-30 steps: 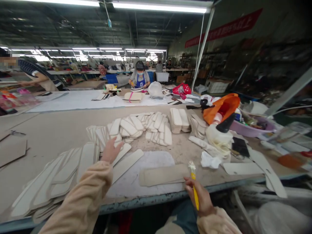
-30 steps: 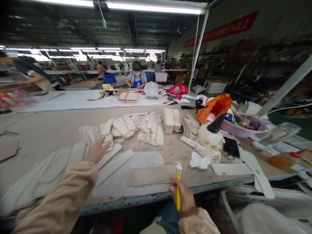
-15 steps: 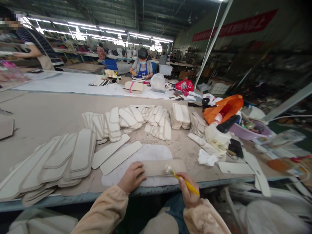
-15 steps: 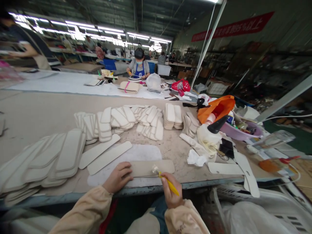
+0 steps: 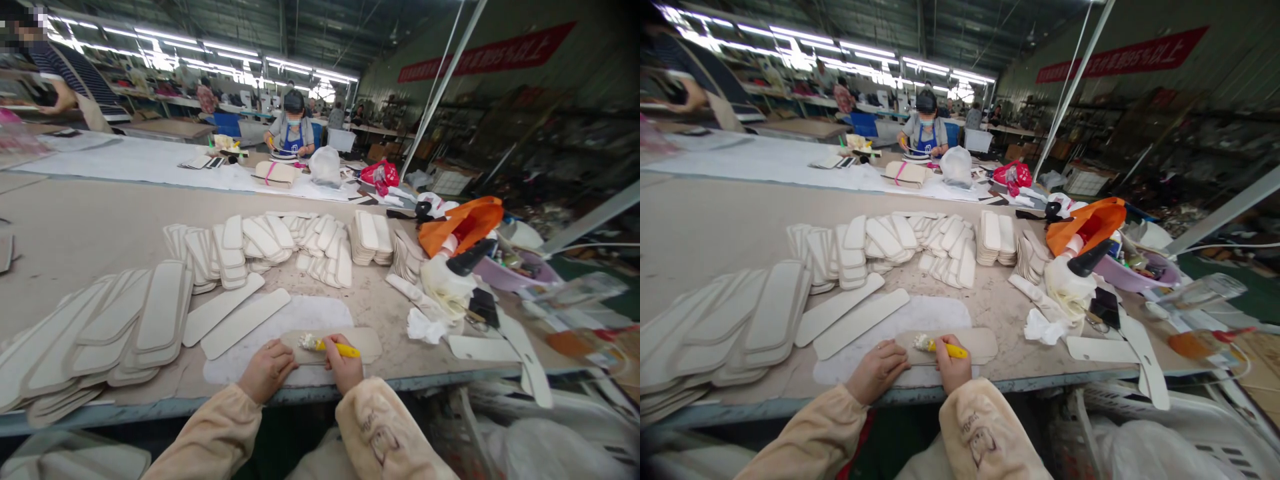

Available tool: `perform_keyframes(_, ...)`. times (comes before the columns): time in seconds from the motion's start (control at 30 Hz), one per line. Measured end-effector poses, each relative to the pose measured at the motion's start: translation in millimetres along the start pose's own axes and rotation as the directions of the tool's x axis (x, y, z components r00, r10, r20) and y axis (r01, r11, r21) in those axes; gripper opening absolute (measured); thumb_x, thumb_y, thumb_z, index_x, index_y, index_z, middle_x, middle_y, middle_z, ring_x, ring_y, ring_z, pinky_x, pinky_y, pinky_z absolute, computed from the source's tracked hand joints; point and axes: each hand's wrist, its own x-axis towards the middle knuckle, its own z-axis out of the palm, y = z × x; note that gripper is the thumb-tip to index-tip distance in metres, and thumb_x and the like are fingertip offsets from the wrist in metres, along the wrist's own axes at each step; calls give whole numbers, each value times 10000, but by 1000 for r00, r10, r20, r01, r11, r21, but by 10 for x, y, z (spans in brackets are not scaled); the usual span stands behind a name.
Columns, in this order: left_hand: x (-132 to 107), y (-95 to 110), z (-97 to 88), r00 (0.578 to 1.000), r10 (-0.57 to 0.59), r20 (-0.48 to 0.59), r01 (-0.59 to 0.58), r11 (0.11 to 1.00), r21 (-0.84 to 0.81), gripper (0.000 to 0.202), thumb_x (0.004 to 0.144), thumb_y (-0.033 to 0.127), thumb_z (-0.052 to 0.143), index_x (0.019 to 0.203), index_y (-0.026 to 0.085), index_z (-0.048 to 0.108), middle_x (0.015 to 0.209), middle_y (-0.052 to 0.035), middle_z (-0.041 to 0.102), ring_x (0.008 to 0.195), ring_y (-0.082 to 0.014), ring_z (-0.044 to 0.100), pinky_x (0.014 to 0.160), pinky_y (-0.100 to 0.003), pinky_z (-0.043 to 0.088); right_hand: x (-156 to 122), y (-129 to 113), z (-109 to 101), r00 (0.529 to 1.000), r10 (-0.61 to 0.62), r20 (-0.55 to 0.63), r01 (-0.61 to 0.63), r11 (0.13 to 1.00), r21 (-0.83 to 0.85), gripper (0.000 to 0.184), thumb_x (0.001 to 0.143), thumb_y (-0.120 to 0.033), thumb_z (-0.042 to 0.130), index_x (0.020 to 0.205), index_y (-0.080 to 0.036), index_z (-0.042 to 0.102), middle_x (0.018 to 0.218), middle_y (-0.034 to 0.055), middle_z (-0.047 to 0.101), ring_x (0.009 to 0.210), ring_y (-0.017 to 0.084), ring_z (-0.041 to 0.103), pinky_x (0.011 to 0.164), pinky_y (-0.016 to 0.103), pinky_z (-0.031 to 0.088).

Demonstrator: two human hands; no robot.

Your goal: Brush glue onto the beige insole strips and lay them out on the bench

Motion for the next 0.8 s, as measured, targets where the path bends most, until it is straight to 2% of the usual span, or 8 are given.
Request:
perform_keyframes(0.17, -2, 2, -3, 1000, -1, 11, 1, 1000, 14, 143, 869, 235, 524, 819, 196, 653, 814, -32, 654, 798, -146, 584, 832, -330, 480, 89, 49, -460, 992, 54, -117, -61, 996, -61, 377, 760, -571, 514, 753, -196, 552, 490, -48, 491, 395, 120, 486, 390, 225, 422)
perform_keyframes(0.3, -5, -21, 6, 999, 12, 41, -13, 999, 33, 141, 872, 235, 517, 844, 196, 650, 846, -33, 657, 813, -149, 587, 849, -340, 476, 166, 82, -923, 966, -5, -258, -64, 964, -257, 374, 805, -553, 445, 774, -202, 571, 486, -32, 510, 396, 137, 510, 395, 237, 413)
perform_keyframes(0.37, -9, -31, 12, 999, 18, 41, -20, 999, 42, 144, 873, 241, 516, 849, 197, 651, 859, -35, 658, 818, -151, 586, 855, -344, 474, 192, 71, -1123, 949, -127, -290, -23, 885, -464, 379, 834, -522, 405, 771, -199, 593, 495, -15, 535, 423, 143, 530, 413, 235, 399)
perform_keyframes(0.47, -10, -32, 8, 999, 14, 37, -16, 999, 47, 142, 870, 245, 521, 843, 201, 652, 864, -34, 660, 818, -154, 586, 854, -344, 476, 166, 1, -1298, 939, -257, -228, 37, 736, -676, 340, 840, -473, 437, 738, -204, 618, 563, 22, 600, 518, 160, 568, 479, 242, 378)
perform_keyframes(0.57, -8, -18, -8, 999, 9, 38, -11, 999, 33, 137, 868, 235, 521, 843, 204, 652, 865, -31, 661, 821, -156, 588, 867, -349, 475, 40, -69, -1244, 913, -385, -135, 125, 579, -806, 300, 876, -413, 432, 790, -206, 630, 684, 57, 646, 612, 175, 594, 531, 254, 361)
perform_keyframes(0.7, -13, -9, -10, 1000, 12, 15, -12, 1000, 15, 135, 865, 203, 515, 869, 209, 650, 892, -27, 664, 835, -150, 592, 915, -360, 458, -193, -86, -865, 854, -515, 75, 221, 227, -948, 289, 907, -307, 409, 744, -183, 612, 625, 75, 612, 554, 173, 567, 488, 257, 313)
perform_keyframes(0.73, -16, -11, -6, 1000, 16, 6, -16, 1000, 14, 138, 866, 195, 511, 873, 209, 648, 898, -26, 664, 838, -149, 593, 920, -360, 457, -246, -92, -745, 846, -519, 122, 251, 186, -950, 290, 905, -289, 413, 709, -181, 599, 602, 72, 597, 543, 173, 560, 484, 259, 312)
perform_keyframes(0.8, -23, -17, 5, 1000, 27, -7, -26, 1000, 15, 140, 867, 189, 508, 876, 208, 646, 900, -27, 664, 841, -148, 594, 918, -358, 459, -331, -132, -507, 828, -521, 205, 340, 177, -923, 287, 905, -259, 411, 687, -178, 579, 598, 69, 587, 551, 175, 560, 499, 264, 334)
